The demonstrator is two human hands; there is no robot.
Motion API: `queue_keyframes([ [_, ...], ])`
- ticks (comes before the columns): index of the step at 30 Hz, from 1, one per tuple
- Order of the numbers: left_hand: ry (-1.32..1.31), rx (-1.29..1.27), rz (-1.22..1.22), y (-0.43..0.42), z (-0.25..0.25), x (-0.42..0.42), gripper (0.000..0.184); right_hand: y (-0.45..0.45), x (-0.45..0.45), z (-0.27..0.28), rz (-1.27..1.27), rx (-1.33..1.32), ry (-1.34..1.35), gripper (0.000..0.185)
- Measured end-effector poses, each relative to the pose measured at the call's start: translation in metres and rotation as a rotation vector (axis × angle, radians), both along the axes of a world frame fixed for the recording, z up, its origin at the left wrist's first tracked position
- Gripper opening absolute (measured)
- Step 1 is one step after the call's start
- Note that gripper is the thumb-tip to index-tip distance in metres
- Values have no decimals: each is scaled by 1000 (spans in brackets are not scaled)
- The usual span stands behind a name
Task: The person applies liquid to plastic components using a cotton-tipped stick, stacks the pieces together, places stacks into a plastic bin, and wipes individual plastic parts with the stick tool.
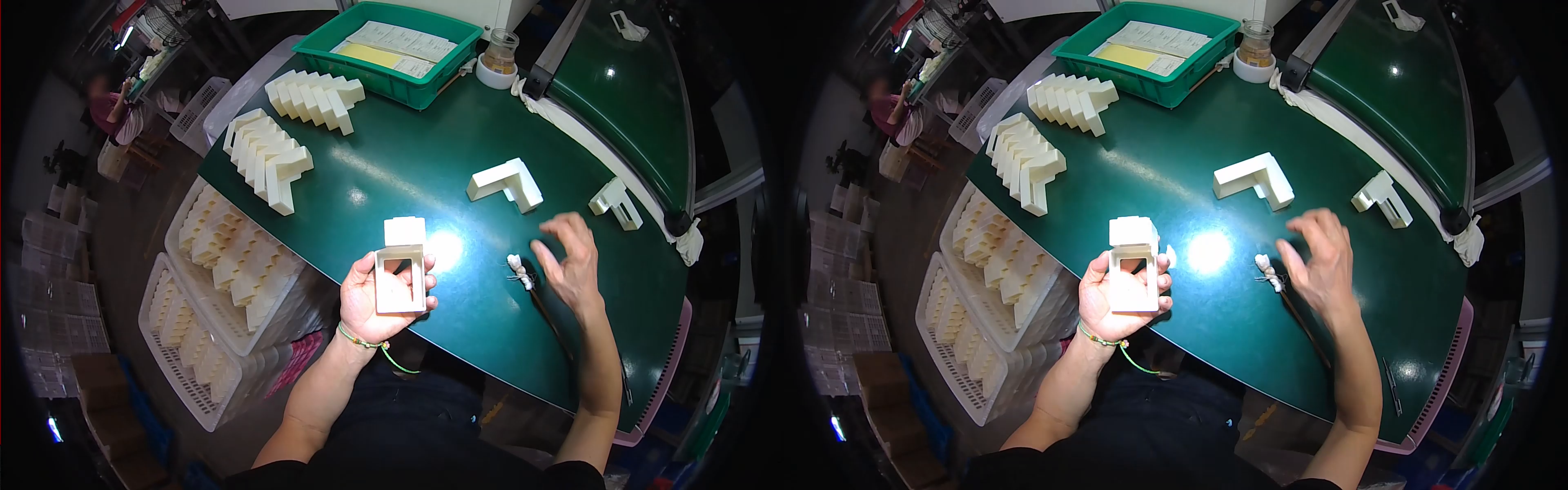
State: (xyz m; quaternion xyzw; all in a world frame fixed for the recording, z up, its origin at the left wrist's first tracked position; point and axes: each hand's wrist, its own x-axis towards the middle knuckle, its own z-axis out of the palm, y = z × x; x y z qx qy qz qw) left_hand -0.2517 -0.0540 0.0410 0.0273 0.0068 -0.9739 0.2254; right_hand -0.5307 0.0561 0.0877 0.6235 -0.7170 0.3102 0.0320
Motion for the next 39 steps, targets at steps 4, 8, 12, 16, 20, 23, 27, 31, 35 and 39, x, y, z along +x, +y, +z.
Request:
queue_keyframes([
  [4, 8, -16, -1, 2, 2, 1, 53, 56, 21, 10, -136, 256, -23, 31],
  [8, 9, -31, 9, 6, 4, 3, 53, 95, 32, -3, -182, 308, -38, 36],
  [12, 18, -36, 8, 11, 8, 3, 53, 103, 45, -11, -256, 238, 14, 28],
  [16, 22, -49, 10, 15, 10, 4, 53, 102, 45, -20, -252, 217, 3, 25],
  [20, 11, -38, 24, 18, 10, 8, 54, 99, 44, -24, -256, 225, -9, 17],
  [23, -45, -100, 59, 23, 16, 10, 54, 97, 47, -25, -260, 238, -24, 14],
  [27, -231, -347, 190, 29, 16, 10, 56, 98, 44, -31, -288, 205, -98, 11],
  [31, -483, -547, 331, 37, 20, 6, 55, 90, 61, -15, -260, 42, -308, 5],
  [35, -715, -846, 522, 48, 25, -6, 64, 73, 94, -1, -170, -119, -494, 10],
  [39, -775, -1021, 700, 56, 31, -15, 67, 50, 126, 6, -4, -227, -482, 9],
])
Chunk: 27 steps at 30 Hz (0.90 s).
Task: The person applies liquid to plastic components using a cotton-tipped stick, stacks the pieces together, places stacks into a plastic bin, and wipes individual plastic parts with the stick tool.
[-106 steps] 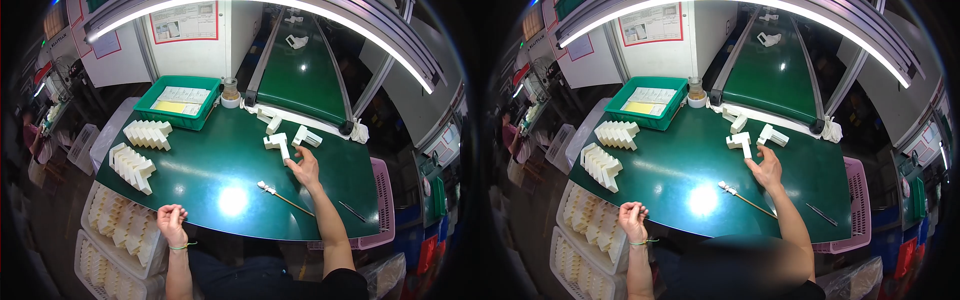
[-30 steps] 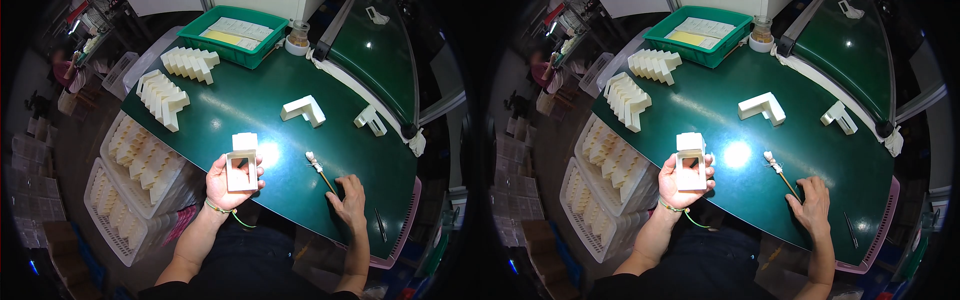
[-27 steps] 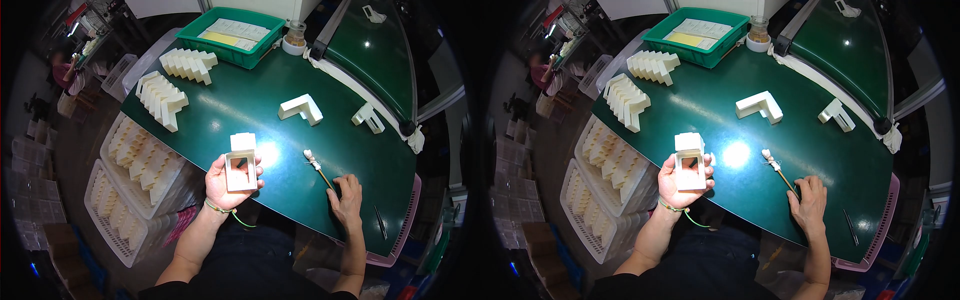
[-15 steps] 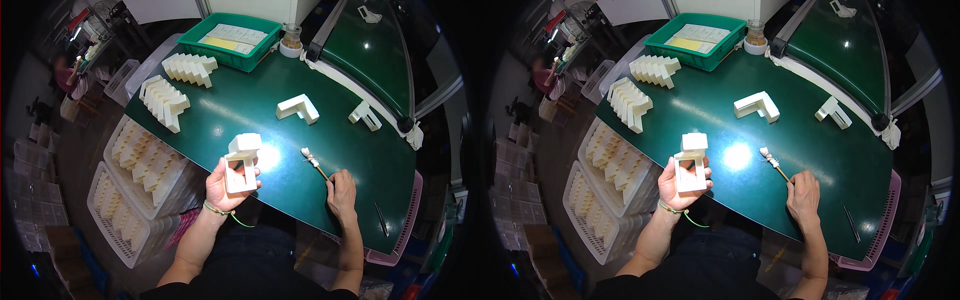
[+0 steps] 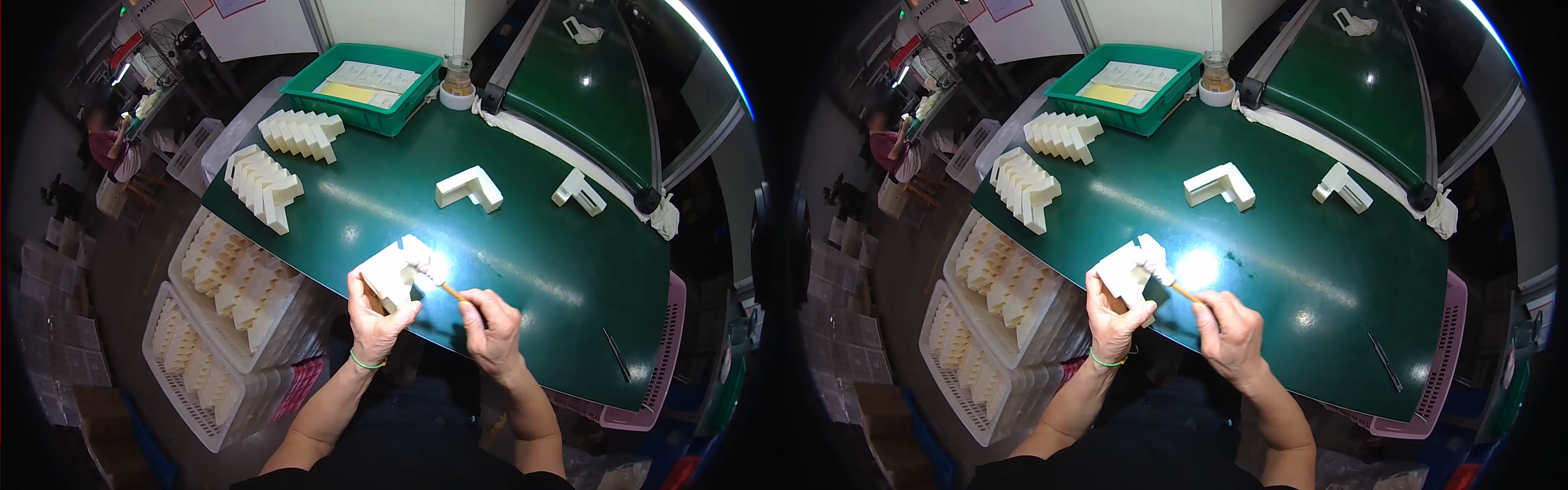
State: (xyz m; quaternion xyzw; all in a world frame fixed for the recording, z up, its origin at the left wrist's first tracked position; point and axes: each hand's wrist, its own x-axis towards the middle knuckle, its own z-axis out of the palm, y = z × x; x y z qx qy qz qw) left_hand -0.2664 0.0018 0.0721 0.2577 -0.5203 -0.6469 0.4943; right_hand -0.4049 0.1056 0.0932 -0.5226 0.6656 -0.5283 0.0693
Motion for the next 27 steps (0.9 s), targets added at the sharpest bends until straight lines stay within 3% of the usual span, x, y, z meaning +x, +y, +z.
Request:
queue_keyframes([
  [5, -28, -150, 36, -4, -13, 13, 69, -8, 10, -12, 50, 34, -26, 6],
  [11, -9, -186, -49, -22, -12, 25, 68, -6, -14, -23, -117, 61, -134, 12],
  [19, 16, -163, -110, -26, -8, 25, 64, -9, -8, -20, 81, 0, -50, 13],
  [22, 59, -72, -189, -28, -3, 31, 65, -15, -16, -17, 0, -7, 4, 12],
  [27, -55, -179, -315, -39, 1, 35, 60, -16, -27, -11, 96, 20, -60, 12],
])
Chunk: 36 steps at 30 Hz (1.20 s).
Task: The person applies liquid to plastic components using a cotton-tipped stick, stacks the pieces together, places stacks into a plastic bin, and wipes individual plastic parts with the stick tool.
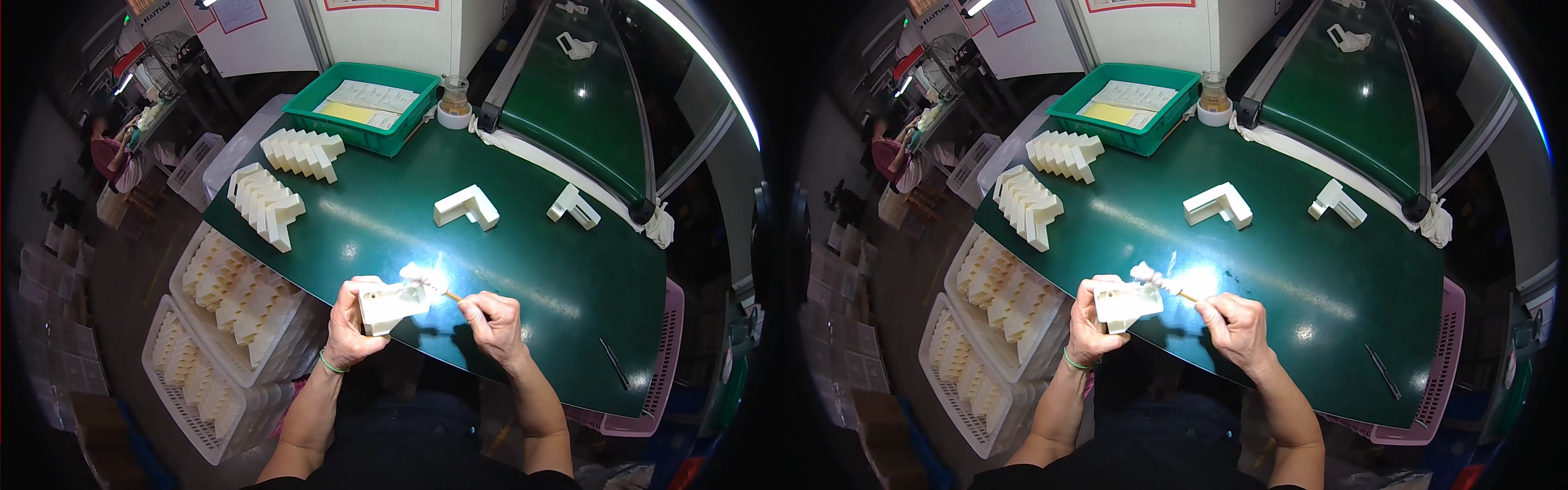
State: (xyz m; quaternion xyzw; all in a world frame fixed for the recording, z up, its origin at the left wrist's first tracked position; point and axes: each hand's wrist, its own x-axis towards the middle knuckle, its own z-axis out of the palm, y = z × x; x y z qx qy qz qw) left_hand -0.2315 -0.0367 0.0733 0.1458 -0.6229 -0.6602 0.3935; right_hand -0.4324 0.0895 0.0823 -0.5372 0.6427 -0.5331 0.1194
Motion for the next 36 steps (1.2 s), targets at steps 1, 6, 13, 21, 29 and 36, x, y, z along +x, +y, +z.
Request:
queue_keyframes([
  [1, -24, -35, -12, -1, 0, 0, 60, 0, 3, 1, 30, 66, 53, 12],
  [6, 15, -253, -53, 9, 17, -8, 57, -1, 2, -15, -107, 186, 244, 12],
  [13, -316, -566, 395, 11, 5, -15, 54, -6, 26, 16, -67, -22, 20, 11],
  [21, -252, -562, 470, 14, 2, -9, 52, -9, 23, 3, -77, 94, 60, 14],
  [29, -257, -27, 166, 15, 0, -5, 57, -13, 21, 14, 3, -13, 210, 14],
  [36, -289, 221, -42, 11, 5, 1, 63, -15, 17, 15, 112, 50, 290, 13],
])
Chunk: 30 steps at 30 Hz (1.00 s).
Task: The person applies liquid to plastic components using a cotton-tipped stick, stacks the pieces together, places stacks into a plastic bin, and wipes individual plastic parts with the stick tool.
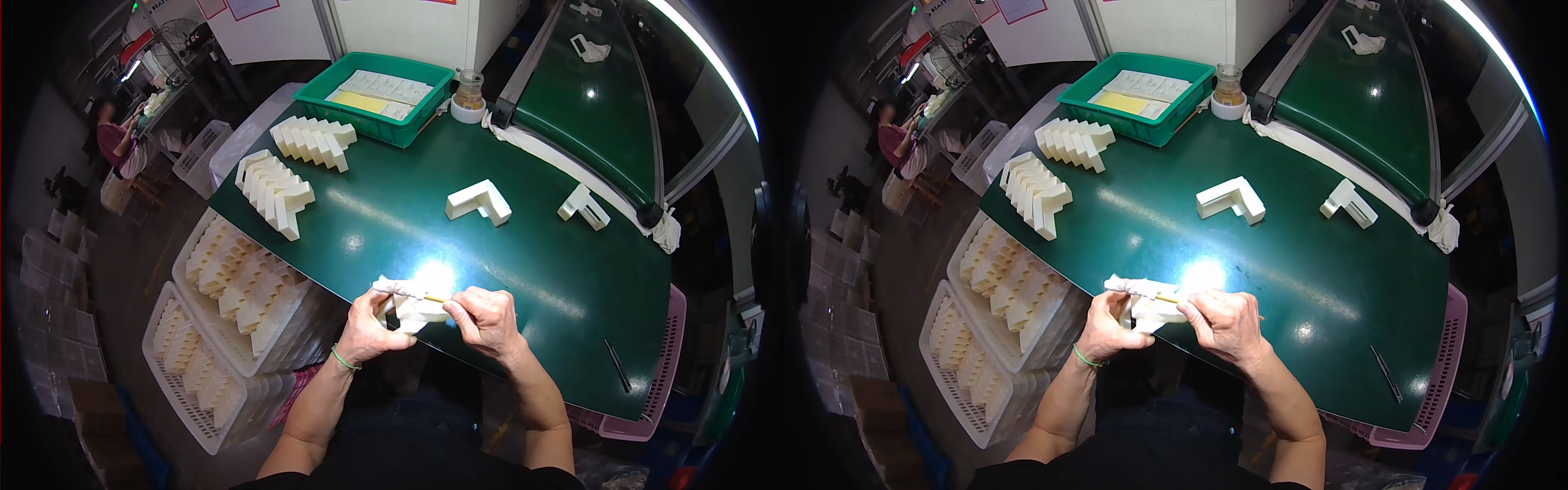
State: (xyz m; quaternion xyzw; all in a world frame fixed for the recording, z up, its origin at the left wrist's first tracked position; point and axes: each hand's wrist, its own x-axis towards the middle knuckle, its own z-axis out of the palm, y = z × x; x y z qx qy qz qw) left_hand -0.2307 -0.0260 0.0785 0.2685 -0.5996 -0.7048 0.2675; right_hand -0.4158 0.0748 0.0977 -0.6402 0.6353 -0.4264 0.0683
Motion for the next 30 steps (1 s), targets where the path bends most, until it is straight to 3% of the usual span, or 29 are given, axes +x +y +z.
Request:
queue_keyframes([
  [3, 62, -37, 52, -4, -4, -3, 63, -1, 9, 1, -39, -155, -178, 12],
  [5, 91, -26, 216, -2, -7, -8, 62, 2, 14, -1, -120, -69, -163, 13],
  [9, 119, -1, 267, 5, -12, -12, 60, -3, 28, -10, -79, 26, -157, 14],
  [10, 49, -227, 294, 4, -21, -17, 60, -8, 31, -12, -38, 6, -157, 14],
  [11, 37, -219, 286, 6, -27, -16, 58, -12, 36, -14, -29, -69, -240, 12],
  [12, 41, -129, 291, 3, -23, -11, 61, -17, 37, -15, -23, -145, -321, 9],
  [15, 165, 4, 348, -8, -5, -9, 60, -25, 27, -14, -69, 49, -577, 16],
  [17, 312, 245, 392, -22, -12, -6, 50, -41, 36, -22, 71, 58, -758, 16],
  [18, 360, 299, 391, -26, -12, -5, 37, -48, 41, -20, 91, 176, -801, 18],
  [21, 480, 435, 455, -42, -27, -3, 41, -72, 63, -24, 218, 398, -1123, 24],
  [25, 483, 359, 509, -57, -31, 9, 28, -111, 83, -32, 237, 422, -1218, 16],
  [27, 506, 353, 526, -59, -27, 16, 33, -133, 91, -31, 257, 410, -1307, 13],
  [29, 249, 334, 926, -53, -12, 22, 38, -156, 100, -28, 193, 410, -1297, 13],
  [30, 271, 284, 931, -50, -11, 26, 40, -167, 105, -27, 194, 403, -1305, 14],
])
